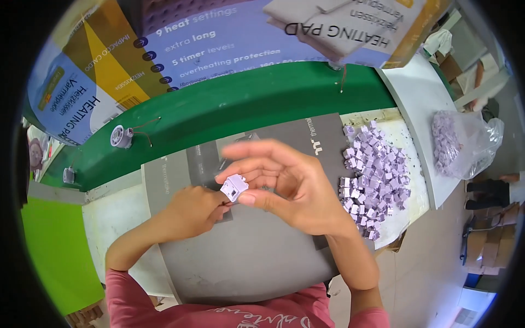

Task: The person assembles small purple plastic electronic components by hand, connecting plastic housings, wires, and small motors.

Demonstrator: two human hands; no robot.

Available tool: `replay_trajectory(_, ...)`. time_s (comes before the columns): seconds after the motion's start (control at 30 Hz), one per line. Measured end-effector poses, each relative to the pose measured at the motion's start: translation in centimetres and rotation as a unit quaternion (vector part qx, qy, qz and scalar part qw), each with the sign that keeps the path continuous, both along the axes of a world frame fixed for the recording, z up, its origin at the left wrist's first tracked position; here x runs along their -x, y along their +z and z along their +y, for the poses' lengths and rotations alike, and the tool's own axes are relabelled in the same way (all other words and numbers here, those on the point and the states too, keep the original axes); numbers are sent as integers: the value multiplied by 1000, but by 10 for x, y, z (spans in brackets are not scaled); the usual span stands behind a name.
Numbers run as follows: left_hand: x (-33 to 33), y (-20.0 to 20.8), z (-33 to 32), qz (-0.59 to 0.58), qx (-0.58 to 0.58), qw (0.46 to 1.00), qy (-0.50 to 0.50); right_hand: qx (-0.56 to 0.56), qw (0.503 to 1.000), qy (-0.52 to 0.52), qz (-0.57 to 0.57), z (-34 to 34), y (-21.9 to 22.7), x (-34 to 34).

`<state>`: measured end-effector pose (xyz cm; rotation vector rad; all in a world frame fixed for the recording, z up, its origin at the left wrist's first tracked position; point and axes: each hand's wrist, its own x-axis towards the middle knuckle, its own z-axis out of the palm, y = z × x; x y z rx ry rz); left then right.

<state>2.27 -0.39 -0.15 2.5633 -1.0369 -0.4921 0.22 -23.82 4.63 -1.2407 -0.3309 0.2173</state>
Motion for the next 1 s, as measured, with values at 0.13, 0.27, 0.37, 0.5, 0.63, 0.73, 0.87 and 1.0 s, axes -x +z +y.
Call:
replay_trajectory(0.13,-14,13,-1,227,158,960,31,-96,995,-3,19,-4,-30,-8)
replay_trajectory(0.27,-17,13,-4,336,213,913,87,-63,995,-26,77,-6,-49,-13)
replay_trajectory(0.37,-19,6,-5,343,289,888,102,-56,997,-35,30,-12,-66,-14)
replay_trajectory(0.5,-18,8,-4,320,395,849,142,-32,999,-33,27,-8,-68,-15)
replay_trajectory(0.63,-21,7,0,310,380,860,145,26,998,-38,33,-2,-62,-11)
replay_trajectory(0.73,-21,7,1,296,373,869,137,99,994,-35,-5,-2,-63,-8)
replay_trajectory(0.87,-22,12,-3,399,398,812,151,107,989,-69,-72,0,-66,-9)
replay_trajectory(1.0,-23,12,6,428,410,790,159,168,973,-70,-139,10,-67,-11)
